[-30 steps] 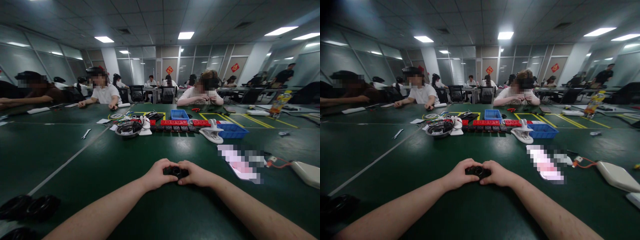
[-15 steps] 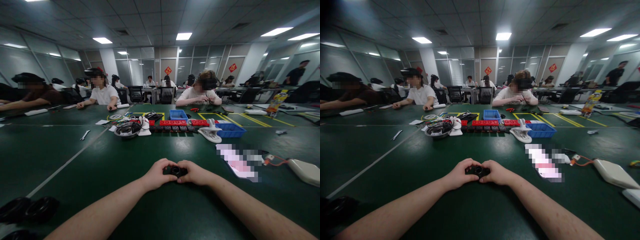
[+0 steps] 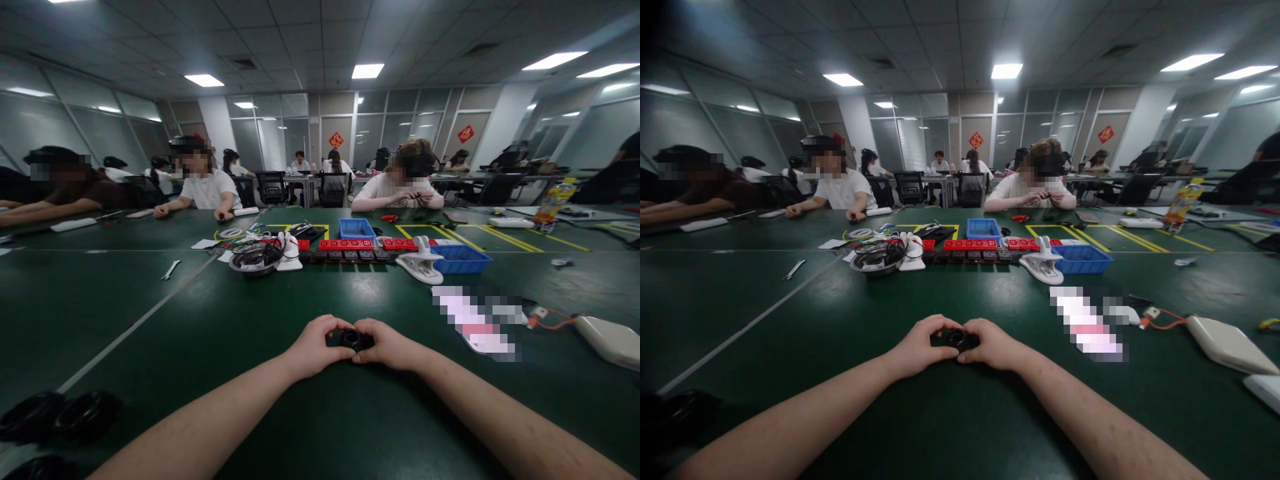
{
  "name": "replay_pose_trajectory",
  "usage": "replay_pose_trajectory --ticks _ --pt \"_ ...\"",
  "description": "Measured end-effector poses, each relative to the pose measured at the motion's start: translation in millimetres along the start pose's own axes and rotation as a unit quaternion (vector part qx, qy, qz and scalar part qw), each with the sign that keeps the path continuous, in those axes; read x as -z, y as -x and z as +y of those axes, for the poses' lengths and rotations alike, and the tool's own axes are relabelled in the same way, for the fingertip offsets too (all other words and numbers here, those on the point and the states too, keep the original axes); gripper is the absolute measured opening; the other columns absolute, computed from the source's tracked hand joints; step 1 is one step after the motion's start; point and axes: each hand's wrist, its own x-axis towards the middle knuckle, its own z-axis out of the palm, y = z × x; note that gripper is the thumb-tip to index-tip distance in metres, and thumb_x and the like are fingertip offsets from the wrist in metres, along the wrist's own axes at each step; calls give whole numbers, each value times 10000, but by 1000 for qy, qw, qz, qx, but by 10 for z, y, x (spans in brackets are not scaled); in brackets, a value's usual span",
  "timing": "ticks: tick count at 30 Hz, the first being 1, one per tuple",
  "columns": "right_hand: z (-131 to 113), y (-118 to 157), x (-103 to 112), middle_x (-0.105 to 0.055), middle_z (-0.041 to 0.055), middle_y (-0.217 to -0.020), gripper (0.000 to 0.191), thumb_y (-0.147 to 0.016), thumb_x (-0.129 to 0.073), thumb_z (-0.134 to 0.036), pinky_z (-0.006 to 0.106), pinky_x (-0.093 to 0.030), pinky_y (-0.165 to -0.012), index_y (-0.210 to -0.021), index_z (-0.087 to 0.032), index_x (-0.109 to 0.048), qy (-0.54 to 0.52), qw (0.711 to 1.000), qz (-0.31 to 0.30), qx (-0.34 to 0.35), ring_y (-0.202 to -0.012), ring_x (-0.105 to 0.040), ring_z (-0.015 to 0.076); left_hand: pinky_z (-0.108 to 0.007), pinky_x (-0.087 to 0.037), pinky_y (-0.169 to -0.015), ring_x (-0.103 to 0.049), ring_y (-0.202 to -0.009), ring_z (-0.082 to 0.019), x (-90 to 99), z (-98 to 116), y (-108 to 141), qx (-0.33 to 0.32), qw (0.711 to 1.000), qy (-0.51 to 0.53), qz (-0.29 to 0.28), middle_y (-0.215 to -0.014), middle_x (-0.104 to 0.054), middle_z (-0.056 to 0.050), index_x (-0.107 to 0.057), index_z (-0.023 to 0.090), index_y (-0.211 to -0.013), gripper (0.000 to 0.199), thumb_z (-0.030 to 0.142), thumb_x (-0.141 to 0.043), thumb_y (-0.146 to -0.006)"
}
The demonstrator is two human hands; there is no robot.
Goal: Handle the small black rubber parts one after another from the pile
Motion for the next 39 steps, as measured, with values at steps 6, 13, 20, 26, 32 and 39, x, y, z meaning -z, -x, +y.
replay_pose_trajectory --ticks 6,13,20,26,32,39 --pt "6 -16 -40 -492 -24 -701 237 -572 -665 -252 206 -336 -547 -750 -147 -550 9 999 25 -27 -638 -461 115 -238 -377 -643 -499 -766 -154 -48 41 15 20 999 -17 44 -834 -563 -7 -588 192 -867 299 291 -671 -598" --pt "-16 -9 -187 -474 -35 -631 271 -548 -666 -327 200 -274 -502 -631 -167 -463 122 982 134 -54 -596 -434 107 -256 -381 -652 -508 -766 -160 -126 -6 6 36 991 -58 114 -813 -557 -5 -574 187 -812 268 271 -676 -578" --pt "-104 -64 -346 -543 14 -701 188 -637 -575 -321 223 -270 -512 -679 -176 -463 262 932 224 -107 -626 -488 136 -278 -393 -673 -519 -762 -164 -185 -10 -23 53 980 -89 173 -788 -560 -3 -563 184 -781 233 264 -667 -588" --pt "-206 -108 -390 -576 80 -800 198 -691 -520 -328 275 -343 -602 -778 -151 -512 322 913 216 -126 -733 -538 204 -281 -396 -681 -512 -758 -163 -238 -73 -52 49 972 -106 206 -779 -549 -4 -551 180 -785 238 251 -662 -588" --pt "-121 32 -201 -557 74 -931 515 -574 -657 -411 303 -383 -708 -999 -158 -511 175 973 146 -35 -847 -517 212 -246 -390 -632 -499 -740 -148 -94 -81 -24 13 993 -46 111 -835 -548 -16 -568 177 -855 272 270 -648 -613" --pt "-65 118 40 -570 5 -885 380 -617 -646 -267 262 -393 -695 -979 -185 -566 5 999 -28 28 -788 -525 157 -238 -391 -663 -497 -802 -155 33 -14 37 -29 999 -12 -18 -876 -535 -18 -577 191 -929 332 307 -656 -627"
